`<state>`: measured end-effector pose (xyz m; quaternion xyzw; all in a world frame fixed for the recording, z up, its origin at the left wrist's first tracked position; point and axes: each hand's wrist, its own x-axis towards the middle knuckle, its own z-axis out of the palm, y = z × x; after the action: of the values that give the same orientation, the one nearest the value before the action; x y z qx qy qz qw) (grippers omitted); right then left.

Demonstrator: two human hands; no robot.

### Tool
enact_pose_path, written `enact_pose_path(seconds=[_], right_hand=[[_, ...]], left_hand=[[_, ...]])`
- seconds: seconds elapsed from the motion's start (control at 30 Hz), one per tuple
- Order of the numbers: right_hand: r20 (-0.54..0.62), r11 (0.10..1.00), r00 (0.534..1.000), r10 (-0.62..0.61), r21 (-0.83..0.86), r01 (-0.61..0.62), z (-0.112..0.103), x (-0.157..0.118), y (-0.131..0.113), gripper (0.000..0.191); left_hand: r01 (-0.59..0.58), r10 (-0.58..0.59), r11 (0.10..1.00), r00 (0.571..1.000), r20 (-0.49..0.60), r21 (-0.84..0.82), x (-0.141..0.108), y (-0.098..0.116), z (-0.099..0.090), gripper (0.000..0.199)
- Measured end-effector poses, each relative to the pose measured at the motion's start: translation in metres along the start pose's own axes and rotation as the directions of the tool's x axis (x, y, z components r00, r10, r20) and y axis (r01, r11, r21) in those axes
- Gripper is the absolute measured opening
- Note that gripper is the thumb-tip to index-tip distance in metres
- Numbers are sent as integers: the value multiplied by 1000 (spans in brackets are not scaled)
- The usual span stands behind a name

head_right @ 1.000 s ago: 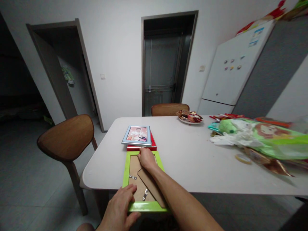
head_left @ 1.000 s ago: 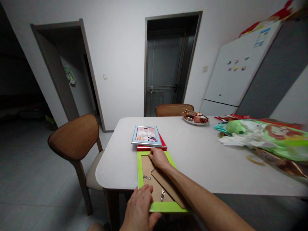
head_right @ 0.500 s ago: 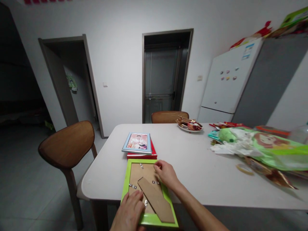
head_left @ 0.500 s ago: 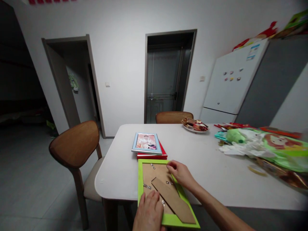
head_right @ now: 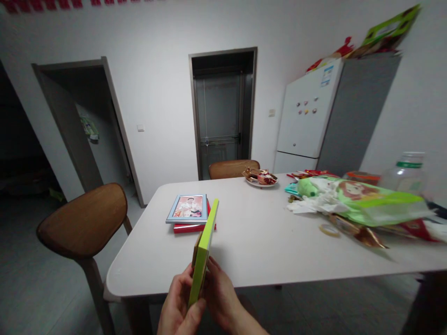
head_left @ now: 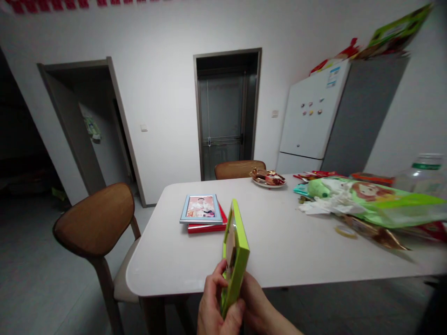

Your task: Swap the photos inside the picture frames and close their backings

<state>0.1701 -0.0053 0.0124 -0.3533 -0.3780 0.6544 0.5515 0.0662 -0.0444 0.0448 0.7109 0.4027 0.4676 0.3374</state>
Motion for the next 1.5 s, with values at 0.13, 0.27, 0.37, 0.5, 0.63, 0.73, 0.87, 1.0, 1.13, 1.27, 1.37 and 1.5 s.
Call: enact_pose_path(seconds=[0.13,0.27,0.37,0.5,0.63,0.73,0.87,1.0,1.13,1.27,1.37,1.5], right_hand=[[-247,985,959,-141,60,160,-17,1,-17,45],[-417,962,888,-193,-260,87,-85,2,-61,59],[-539,861,818,-200,-496,-116,-140,11,-94,59],[-581,562,760,-290,-746,-357,-189,31,-119,52],[-583,395,721,-375,-804,-444,-214,50,-123,48],[-591,308,700,-401,-806,-505,-223,60,-120,45],[-545,172,713,-441,-831,-529,-225,62,-118,39],[-431,25,757,-491,-876,-482,-205,64,-115,37],[-166,-103,844,-510,-962,-252,-145,85,-94,37],[117,-160,901,-417,-986,54,-69,120,-60,40],[173,-154,897,-407,-981,120,-34,142,-43,54],[190,-144,899,-395,-979,144,-24,147,-37,40]], left_hand=[[-1,-13,986,996,-83,-166,17,14,3,49],[41,-45,935,999,-1,-353,43,11,16,62],[123,-60,906,985,163,-405,57,-9,48,61],[145,-118,987,950,288,-72,74,-34,89,71],[69,-106,989,949,298,131,91,-40,101,69],[32,-87,985,942,325,171,100,-40,104,66],[-18,-54,978,939,340,206,102,-43,108,63],[-33,-29,974,964,264,226,93,-57,91,59],[14,-46,962,993,113,272,88,-78,49,54],[68,-52,938,997,-56,339,92,-94,2,47],[66,-20,915,993,-119,397,95,-96,-21,44],[17,43,879,992,-115,476,98,-87,-33,45]])
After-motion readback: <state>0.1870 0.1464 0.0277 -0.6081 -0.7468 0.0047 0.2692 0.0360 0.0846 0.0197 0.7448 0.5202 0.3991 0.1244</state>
